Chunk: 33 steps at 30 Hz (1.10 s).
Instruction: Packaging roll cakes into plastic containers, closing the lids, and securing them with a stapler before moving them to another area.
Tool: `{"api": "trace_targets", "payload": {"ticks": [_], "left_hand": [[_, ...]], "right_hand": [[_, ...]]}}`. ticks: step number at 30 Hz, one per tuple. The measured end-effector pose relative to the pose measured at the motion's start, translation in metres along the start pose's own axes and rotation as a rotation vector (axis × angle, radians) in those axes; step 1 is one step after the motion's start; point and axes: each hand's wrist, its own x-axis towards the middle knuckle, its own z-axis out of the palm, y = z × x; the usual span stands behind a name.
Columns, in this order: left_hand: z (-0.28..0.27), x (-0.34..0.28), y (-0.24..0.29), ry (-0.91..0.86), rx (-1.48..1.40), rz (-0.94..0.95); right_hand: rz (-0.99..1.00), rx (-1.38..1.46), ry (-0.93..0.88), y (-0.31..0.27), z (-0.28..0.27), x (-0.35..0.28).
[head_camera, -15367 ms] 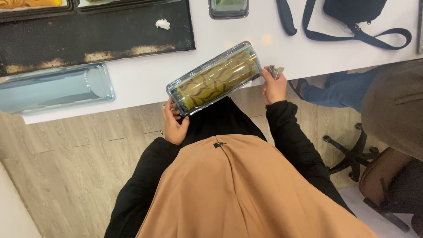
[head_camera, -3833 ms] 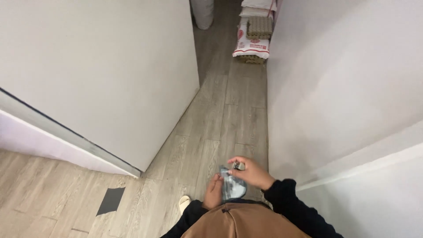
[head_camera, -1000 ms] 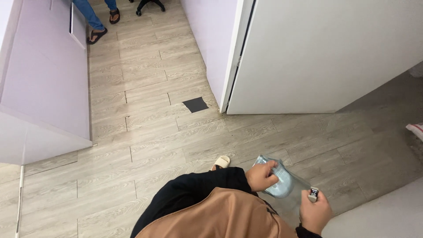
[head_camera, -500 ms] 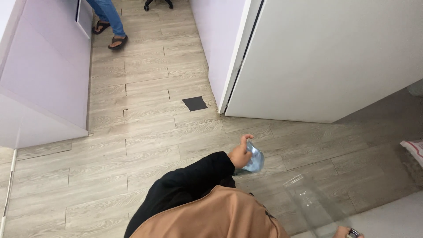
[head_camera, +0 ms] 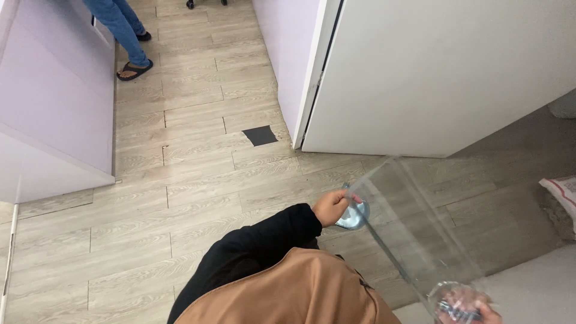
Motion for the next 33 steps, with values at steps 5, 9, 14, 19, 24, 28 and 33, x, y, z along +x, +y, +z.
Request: {"api": "trace_targets", "payload": {"ticks": [5,9,14,19,24,28,33], "left_hand": [[0.015,0.015,-0.009,-0.25,-0.115,0.219],[0.024,0.013,0.0,-0.448,-0.2,0.272],[0.028,0.018,-0.006,-0.471,-0.039,0.257],[0.026,0.01,-0.006,-0.466,0.029,0.128],[0.026,0.016,-0.011,-0.382,-0.004,0.146],[0.028,0.014,0.003,-0.283,0.025,-0.011],[0.025,0.021,-0.011,-0.373,-0.109,0.019]], "right_hand": [[0.045,0.542,-0.562,0.064,0.074,0.006],[0.138,0.034,-0.374,0.077,0.082,0.012],[-0.11,-0.481,0.185,0.013,0.151,-0.094],[-0.312,-0.592,0.153,-0.007,0.142,-0.125],[-0.533,-0.877,-0.174,-0.007,0.118,-0.117],[-0.383,-1.072,-0.158,-0.012,0.123,-0.119],[-0.283,-1.074,-0.626,-0.004,0.115,-0.1]]}}
